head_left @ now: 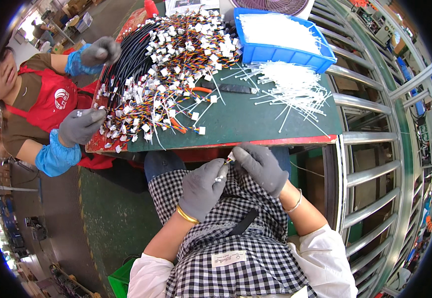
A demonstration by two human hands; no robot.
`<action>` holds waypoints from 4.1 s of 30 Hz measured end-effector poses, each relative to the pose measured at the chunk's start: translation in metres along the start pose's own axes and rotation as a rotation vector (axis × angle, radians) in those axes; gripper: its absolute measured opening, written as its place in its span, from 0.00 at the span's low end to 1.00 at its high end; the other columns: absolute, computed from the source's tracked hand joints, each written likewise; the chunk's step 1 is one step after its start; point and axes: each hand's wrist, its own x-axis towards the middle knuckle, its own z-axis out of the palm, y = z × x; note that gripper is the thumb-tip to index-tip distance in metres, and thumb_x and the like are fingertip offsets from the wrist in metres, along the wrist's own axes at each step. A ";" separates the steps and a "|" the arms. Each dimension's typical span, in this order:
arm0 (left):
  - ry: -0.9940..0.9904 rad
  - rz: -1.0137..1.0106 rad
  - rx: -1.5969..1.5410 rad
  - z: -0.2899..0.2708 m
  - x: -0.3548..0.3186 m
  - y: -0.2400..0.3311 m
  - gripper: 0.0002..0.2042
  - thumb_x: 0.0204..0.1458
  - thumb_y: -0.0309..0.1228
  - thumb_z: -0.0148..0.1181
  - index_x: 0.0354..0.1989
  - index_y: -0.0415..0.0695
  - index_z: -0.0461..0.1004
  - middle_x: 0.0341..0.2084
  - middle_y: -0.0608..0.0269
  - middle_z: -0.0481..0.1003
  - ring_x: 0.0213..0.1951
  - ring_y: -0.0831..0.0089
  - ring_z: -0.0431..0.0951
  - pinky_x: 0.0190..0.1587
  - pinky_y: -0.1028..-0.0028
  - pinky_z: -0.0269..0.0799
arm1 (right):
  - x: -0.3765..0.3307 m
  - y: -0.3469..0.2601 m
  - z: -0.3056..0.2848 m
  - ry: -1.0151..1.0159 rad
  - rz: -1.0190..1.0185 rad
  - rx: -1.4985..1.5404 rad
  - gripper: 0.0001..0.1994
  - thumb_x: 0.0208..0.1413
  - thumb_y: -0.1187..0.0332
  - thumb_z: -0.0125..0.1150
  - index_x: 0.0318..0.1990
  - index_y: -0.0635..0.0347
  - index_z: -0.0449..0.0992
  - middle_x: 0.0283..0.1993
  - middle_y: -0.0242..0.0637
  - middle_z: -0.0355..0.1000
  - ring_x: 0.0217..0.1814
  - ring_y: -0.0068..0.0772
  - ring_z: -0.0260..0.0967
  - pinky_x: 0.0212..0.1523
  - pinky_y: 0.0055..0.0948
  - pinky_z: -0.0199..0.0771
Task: The person assembles wire harnesses by hand, inserting connectors into wire bundles and organizing them at a factory workbench.
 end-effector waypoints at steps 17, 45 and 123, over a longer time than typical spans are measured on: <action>-0.150 -0.369 -0.760 -0.003 0.005 -0.003 0.11 0.61 0.29 0.54 0.47 0.35 0.75 0.32 0.59 0.80 0.32 0.72 0.80 0.36 0.72 0.74 | -0.014 -0.016 0.014 0.244 -0.915 -0.799 0.09 0.56 0.64 0.65 0.43 0.55 0.80 0.37 0.34 0.74 0.39 0.36 0.72 0.41 0.34 0.74; -0.056 -0.629 -1.030 -0.002 0.008 -0.005 0.13 0.62 0.28 0.55 0.49 0.31 0.76 0.37 0.55 0.82 0.41 0.75 0.80 0.50 0.77 0.72 | -0.039 -0.029 -0.005 0.516 -0.684 -0.324 0.07 0.59 0.75 0.55 0.41 0.64 0.78 0.37 0.36 0.79 0.33 0.21 0.73 0.37 0.23 0.73; -0.159 -0.501 -0.767 -0.011 0.004 0.000 0.12 0.61 0.28 0.56 0.45 0.31 0.76 0.32 0.57 0.81 0.36 0.75 0.81 0.44 0.76 0.75 | -0.032 -0.073 -0.032 0.314 -0.753 -0.708 0.06 0.56 0.75 0.60 0.40 0.62 0.79 0.33 0.38 0.79 0.30 0.28 0.77 0.34 0.26 0.76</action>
